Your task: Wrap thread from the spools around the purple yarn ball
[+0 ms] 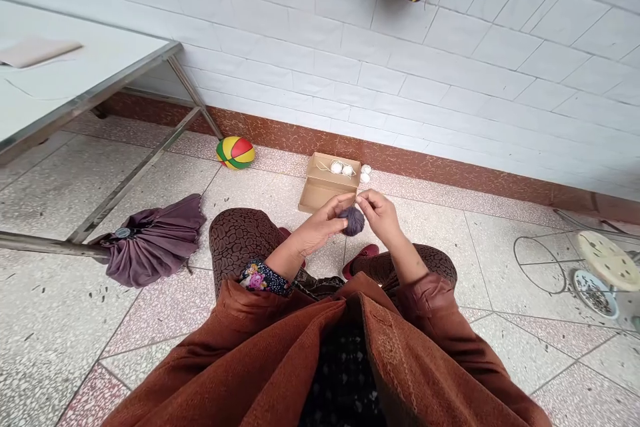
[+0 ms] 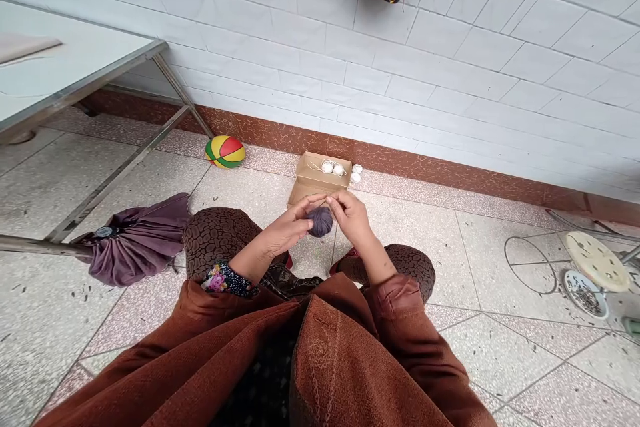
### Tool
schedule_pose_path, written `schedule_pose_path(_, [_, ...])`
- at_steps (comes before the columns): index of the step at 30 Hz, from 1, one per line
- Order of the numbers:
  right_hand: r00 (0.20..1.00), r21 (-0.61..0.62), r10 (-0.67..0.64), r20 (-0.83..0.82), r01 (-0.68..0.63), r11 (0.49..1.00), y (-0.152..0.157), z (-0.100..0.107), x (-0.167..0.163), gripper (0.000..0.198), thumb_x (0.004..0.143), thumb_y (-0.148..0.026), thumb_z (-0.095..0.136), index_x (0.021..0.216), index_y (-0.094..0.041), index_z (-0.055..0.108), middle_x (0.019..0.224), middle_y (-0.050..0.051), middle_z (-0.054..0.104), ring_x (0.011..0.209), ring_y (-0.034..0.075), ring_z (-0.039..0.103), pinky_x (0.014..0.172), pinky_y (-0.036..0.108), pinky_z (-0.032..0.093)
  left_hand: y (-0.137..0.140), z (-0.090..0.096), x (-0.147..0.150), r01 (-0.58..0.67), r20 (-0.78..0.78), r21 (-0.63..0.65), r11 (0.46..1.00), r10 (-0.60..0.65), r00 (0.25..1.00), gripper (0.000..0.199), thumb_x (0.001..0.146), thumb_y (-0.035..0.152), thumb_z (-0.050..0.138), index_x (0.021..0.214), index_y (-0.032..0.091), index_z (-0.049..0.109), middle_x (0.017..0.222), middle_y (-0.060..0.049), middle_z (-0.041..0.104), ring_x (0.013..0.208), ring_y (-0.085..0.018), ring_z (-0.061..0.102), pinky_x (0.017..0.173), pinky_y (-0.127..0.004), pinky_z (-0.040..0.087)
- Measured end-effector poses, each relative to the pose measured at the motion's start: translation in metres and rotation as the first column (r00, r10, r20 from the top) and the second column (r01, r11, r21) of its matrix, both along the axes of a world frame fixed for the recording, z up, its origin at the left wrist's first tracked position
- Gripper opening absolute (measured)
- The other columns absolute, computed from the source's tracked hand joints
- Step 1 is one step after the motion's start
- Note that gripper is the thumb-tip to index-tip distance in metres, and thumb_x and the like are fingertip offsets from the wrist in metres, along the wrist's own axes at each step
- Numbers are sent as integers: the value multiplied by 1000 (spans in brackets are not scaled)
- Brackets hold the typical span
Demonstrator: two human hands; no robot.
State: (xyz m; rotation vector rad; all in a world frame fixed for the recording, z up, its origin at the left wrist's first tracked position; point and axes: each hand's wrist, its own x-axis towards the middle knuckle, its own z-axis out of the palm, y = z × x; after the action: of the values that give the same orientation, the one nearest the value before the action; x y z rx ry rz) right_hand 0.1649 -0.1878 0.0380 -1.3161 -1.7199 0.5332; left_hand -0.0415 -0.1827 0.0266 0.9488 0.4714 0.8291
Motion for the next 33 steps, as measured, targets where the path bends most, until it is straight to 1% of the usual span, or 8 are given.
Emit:
schedule_pose_path(3, [1000, -101, -14, -19, 12, 995, -20, -31, -11, 43, 110, -57, 53, 84, -25, 63, 78, 2, 67, 74, 20, 62, 71, 32, 51, 3, -2, -1, -101, 55, -110, 989, 107, 993, 61, 80, 39, 91, 137, 25, 73, 129, -9, 73, 115, -23, 68, 100, -36, 51])
schedule_pose_path(6, [986, -102, 163, 28, -160, 982, -46, -37, -22, 39, 112, -51, 55, 85, -25, 65, 81, 4, 70, 78, 21, 65, 75, 33, 54, 7, -7, -1, -202, 9, -155, 967, 205, 979, 54, 80, 36, 89, 130, 21, 75, 125, -9, 76, 115, -24, 70, 101, -37, 53])
schedule_pose_path(10, [939, -4, 334, 79, -335, 942, -56, -4, -20, 29, 114, -43, 58, 97, -26, 74, 86, 4, 72, 82, 21, 67, 80, 34, 57, 5, -12, 4, -247, -137, -129, 960, 229, 964, 50, 77, 31, 89, 124, 19, 76, 122, -9, 77, 111, -23, 70, 98, -36, 56])
schedule_pose_path(15, [979, 85, 196, 62, -200, 976, -17, 27, -1, 28, 111, -46, 64, 96, -27, 78, 90, 5, 73, 85, 22, 68, 83, 37, 58, -5, -5, 7, -83, -132, -38, 996, 77, 988, 68, 72, 25, 94, 136, 23, 73, 119, -6, 76, 104, -20, 68, 90, -32, 54])
schedule_pose_path(20, [999, 7, 35, -16, -35, 999, 1, -14, -5, 33, 110, -47, 59, 88, -26, 71, 88, 5, 72, 85, 23, 67, 83, 36, 57, -7, 3, 3, 2, 81, -111, 994, 7, 997, 64, 81, 36, 90, 142, 28, 71, 132, -9, 73, 104, -22, 70, 84, -33, 56])
schedule_pose_path(26, [996, -89, 72, 43, -68, 994, -40, -64, -15, 29, 111, -44, 54, 96, -25, 69, 90, 6, 73, 86, 23, 69, 83, 35, 57, 5, -5, 2, -242, 122, -321, 916, 293, 948, 37, 76, 26, 90, 109, 20, 74, 113, -7, 76, 107, -23, 69, 99, -41, 57])
schedule_pose_path(30, [971, -65, 217, 103, -211, 975, -60, -45, -12, 29, 113, -43, 56, 97, -25, 72, 89, 6, 72, 85, 23, 69, 82, 35, 57, 5, -10, 8, -368, -29, -321, 873, 380, 925, 38, 71, 20, 88, 105, 21, 72, 109, -4, 76, 104, -21, 69, 96, -37, 56])
schedule_pose_path(33, [951, -9, 296, 94, -296, 955, -59, -14, -8, 27, 113, -42, 60, 100, -26, 76, 89, 6, 72, 83, 22, 67, 80, 36, 57, -1, -9, 13, -408, -157, -189, 893, 382, 911, 42, 66, 19, 88, 106, 20, 74, 106, -3, 76, 101, -19, 67, 99, -35, 52])
